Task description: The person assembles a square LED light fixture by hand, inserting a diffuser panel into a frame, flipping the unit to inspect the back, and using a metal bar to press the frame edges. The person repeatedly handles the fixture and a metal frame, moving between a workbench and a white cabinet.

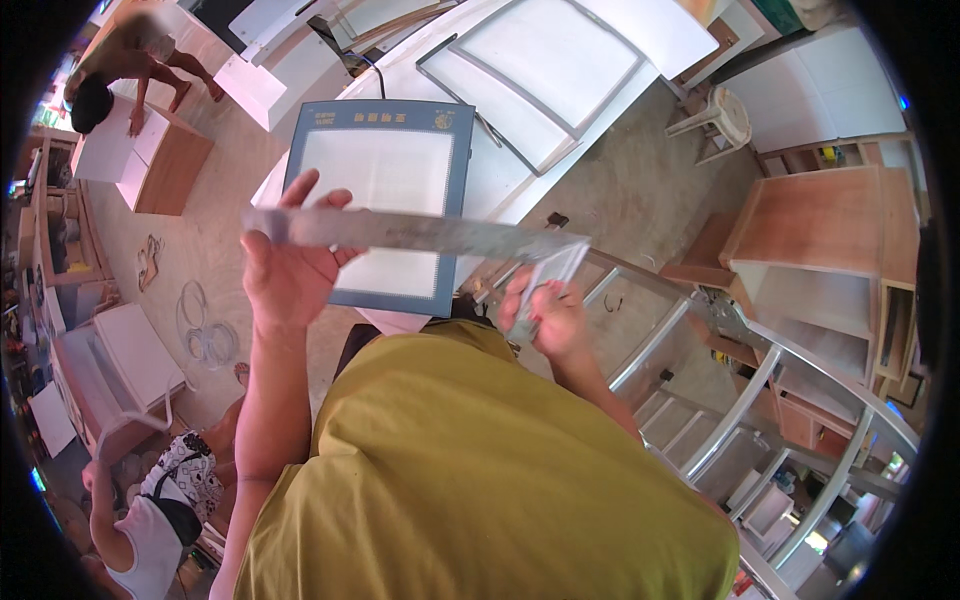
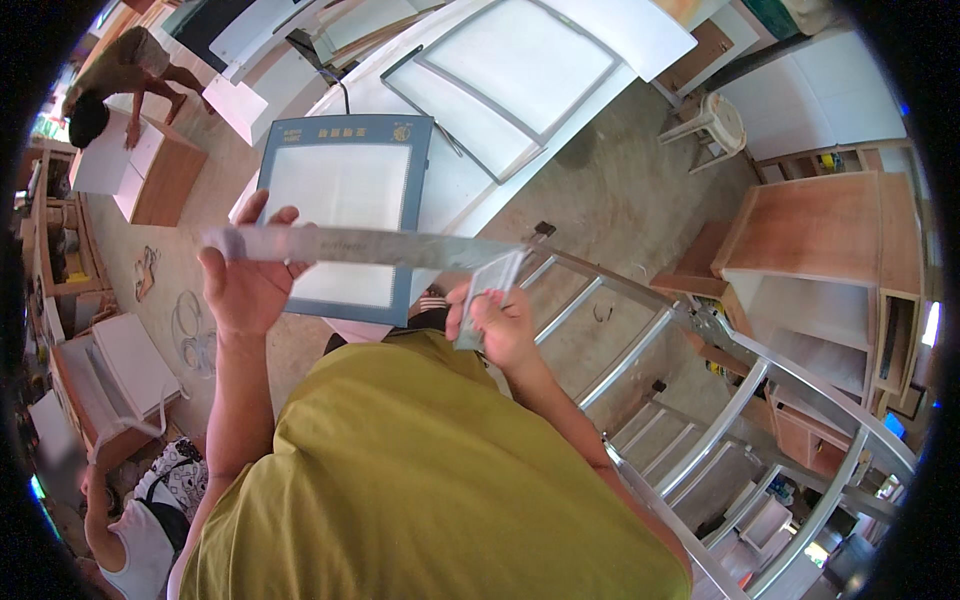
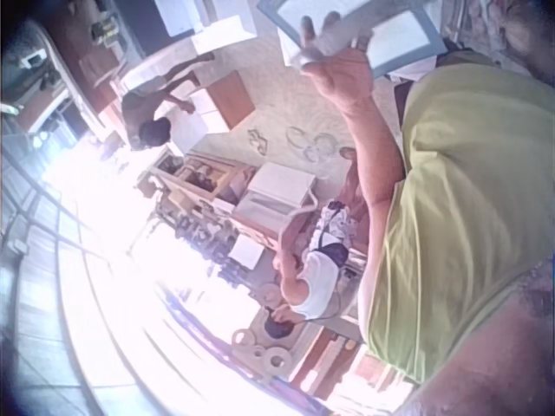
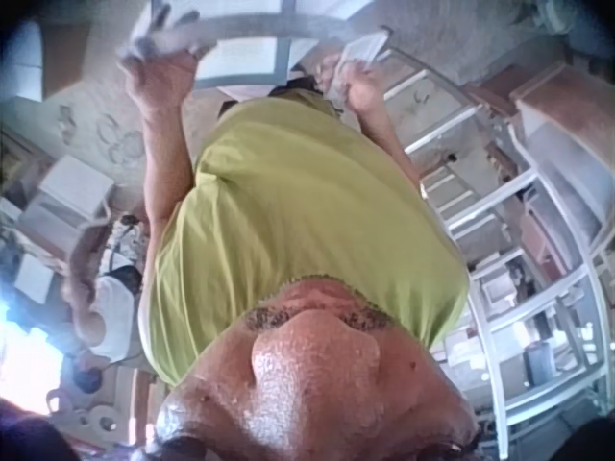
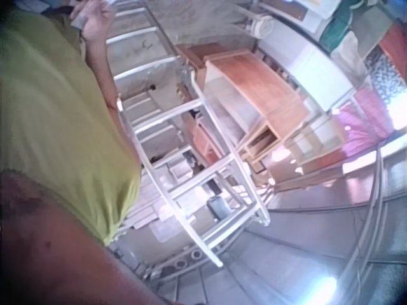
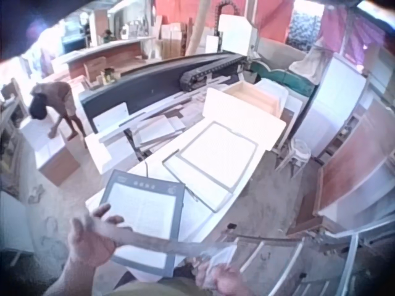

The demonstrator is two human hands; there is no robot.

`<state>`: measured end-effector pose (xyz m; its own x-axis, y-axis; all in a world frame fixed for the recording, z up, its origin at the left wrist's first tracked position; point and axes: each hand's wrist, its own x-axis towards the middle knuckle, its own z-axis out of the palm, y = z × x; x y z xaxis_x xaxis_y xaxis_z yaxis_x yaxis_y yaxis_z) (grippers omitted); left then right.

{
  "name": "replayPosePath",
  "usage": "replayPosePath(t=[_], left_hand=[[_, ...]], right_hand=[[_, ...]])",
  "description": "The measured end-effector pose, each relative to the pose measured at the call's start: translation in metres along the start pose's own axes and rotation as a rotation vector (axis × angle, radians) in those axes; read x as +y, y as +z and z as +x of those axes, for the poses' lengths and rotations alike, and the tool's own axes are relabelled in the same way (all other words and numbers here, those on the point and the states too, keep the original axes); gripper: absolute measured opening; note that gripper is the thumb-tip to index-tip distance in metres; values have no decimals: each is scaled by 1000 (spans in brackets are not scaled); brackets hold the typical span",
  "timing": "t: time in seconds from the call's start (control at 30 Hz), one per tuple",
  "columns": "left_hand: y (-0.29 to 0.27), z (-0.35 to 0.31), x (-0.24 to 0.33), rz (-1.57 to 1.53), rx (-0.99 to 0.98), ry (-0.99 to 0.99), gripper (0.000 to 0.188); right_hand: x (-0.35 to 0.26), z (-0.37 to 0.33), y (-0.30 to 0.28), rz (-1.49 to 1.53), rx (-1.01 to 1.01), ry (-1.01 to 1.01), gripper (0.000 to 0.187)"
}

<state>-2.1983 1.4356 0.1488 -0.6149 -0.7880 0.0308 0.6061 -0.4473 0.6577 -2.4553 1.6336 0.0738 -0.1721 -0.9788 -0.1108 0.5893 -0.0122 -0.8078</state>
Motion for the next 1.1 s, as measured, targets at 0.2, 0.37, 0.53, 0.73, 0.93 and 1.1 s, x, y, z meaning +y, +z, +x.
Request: replayPosePath(t=[0.2,0.37,0.53,0.73,0.93,1.1], left_hand=[[-18,-36,-16,-203,129,-86,55],[-10,-43,-31,-104,166,-200,58],[14,-33,-48,-4,118,-378,59],[47,-15,-60,46,42,-527,62],[36,-4,-34,372,-218,-568,69],[-37,-12,20,993,290,-125,36]], right_hand=[[27,0,-4,38,-37,129,48],[-2,8,-18,-621,387,-329,52],[-67,17,37,-1116,66,-363,57],[-81,35,102,-1315,-201,-4,58],[-83,15,104,-1230,23,221,41],[-95,-10,87,-1266,317,159,12]])
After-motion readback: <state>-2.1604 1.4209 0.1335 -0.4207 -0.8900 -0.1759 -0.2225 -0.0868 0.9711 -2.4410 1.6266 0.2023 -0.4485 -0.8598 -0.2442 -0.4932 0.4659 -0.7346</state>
